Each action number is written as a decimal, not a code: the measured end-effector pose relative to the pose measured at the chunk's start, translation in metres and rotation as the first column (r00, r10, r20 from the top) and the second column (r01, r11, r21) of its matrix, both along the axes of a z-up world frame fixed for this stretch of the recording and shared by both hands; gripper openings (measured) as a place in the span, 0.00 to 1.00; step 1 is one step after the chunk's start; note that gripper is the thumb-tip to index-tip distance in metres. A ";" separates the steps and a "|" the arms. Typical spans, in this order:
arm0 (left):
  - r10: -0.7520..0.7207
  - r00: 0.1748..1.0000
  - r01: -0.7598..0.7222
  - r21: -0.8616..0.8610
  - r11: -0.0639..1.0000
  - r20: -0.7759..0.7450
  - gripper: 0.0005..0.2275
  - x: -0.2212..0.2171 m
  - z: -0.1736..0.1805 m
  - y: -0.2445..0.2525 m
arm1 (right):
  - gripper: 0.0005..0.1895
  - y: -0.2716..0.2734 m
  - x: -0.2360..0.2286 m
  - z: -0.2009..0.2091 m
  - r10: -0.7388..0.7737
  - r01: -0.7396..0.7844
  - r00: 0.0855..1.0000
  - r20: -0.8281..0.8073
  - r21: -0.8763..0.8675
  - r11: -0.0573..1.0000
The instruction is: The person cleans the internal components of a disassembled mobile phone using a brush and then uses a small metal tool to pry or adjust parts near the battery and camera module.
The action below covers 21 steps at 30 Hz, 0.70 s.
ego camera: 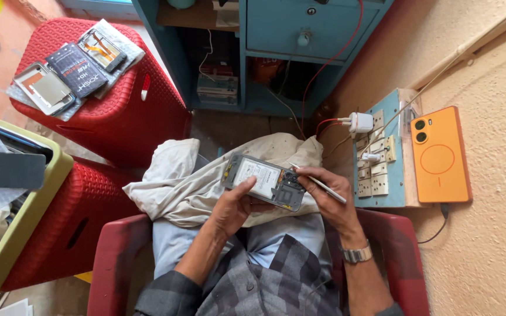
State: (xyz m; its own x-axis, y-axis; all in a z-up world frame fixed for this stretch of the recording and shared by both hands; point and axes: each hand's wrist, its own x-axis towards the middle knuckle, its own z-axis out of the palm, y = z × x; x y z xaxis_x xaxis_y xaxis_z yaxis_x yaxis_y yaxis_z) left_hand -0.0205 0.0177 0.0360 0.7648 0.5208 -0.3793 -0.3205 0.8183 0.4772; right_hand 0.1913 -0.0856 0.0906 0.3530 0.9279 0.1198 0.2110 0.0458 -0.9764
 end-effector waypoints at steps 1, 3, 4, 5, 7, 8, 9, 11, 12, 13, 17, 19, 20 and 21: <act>-0.012 1.000 0.012 -0.006 1.000 -0.026 0.20 0.000 -0.003 0.001 | 0.11 0.001 0.001 0.001 0.037 -0.037 0.999 0.000 -0.008 0.999; 0.018 0.998 -0.020 -0.029 0.999 -0.066 0.20 0.002 -0.010 -0.004 | 0.12 0.001 -0.006 0.000 -0.176 0.186 0.981 0.077 -0.143 0.972; 0.060 0.995 -0.063 -0.043 0.997 -0.080 0.19 0.005 -0.014 -0.011 | 0.13 0.002 -0.010 -0.002 -0.274 0.295 0.953 0.127 -0.204 0.933; 0.106 0.990 -0.112 -0.058 0.992 -0.095 0.19 0.007 -0.016 -0.016 | 0.13 0.002 -0.013 -0.003 -0.310 0.331 0.940 0.140 -0.161 0.930; 0.142 0.977 -0.158 -0.090 0.983 -0.157 0.17 0.009 -0.020 -0.025 | 0.12 -0.004 -0.024 -0.006 -0.380 0.396 0.910 0.163 -0.076 0.915; 0.160 0.969 -0.182 -0.106 0.978 -0.189 0.16 0.009 -0.022 -0.027 | 0.13 -0.008 -0.028 -0.008 -0.383 0.401 0.907 0.176 -0.081 0.912; 0.165 0.968 -0.185 -0.098 0.978 -0.187 0.16 0.009 -0.023 -0.028 | 0.14 -0.011 -0.033 -0.009 -0.388 0.409 0.902 0.188 -0.086 0.909; 0.169 0.969 -0.186 -0.084 0.979 -0.180 0.15 0.009 -0.024 -0.031 | 0.14 -0.016 -0.040 -0.011 -0.386 0.409 0.900 0.204 -0.087 0.908; 0.170 0.970 -0.189 -0.097 0.977 -0.175 0.16 0.010 -0.025 -0.032 | 0.14 -0.019 -0.043 -0.012 -0.379 0.403 0.902 0.208 -0.084 0.911; 0.170 0.971 -0.190 -0.109 0.976 -0.170 0.16 0.009 -0.026 -0.033 | 0.13 -0.021 -0.045 -0.012 -0.374 0.397 0.903 0.212 -0.080 0.914; 0.165 0.970 -0.192 -0.146 0.970 -0.181 0.17 0.009 -0.027 -0.031 | 0.13 -0.025 -0.046 -0.012 -0.350 0.380 0.906 0.240 -0.093 0.920; 0.163 0.971 -0.189 -0.142 0.972 -0.177 0.17 0.008 -0.027 -0.030 | 0.13 -0.024 -0.047 -0.014 -0.342 0.369 0.914 0.217 -0.100 0.924; 0.162 0.971 -0.187 -0.141 0.972 -0.176 0.17 0.008 -0.028 -0.030 | 0.13 -0.025 -0.047 -0.015 -0.340 0.368 0.913 0.224 -0.099 0.925; 0.162 0.971 -0.188 -0.141 0.972 -0.178 0.17 0.008 -0.028 -0.029 | 0.13 -0.024 -0.046 -0.016 -0.338 0.367 0.913 0.229 -0.096 0.925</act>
State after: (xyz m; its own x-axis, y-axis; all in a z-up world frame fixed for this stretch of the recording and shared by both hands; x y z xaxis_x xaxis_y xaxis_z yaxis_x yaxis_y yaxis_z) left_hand -0.0127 -0.0113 0.0084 0.5874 0.5654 -0.5790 -0.3936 0.8248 0.4060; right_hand 0.1449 -0.1093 0.0745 0.6413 0.7597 0.1076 0.3848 -0.1971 -0.9017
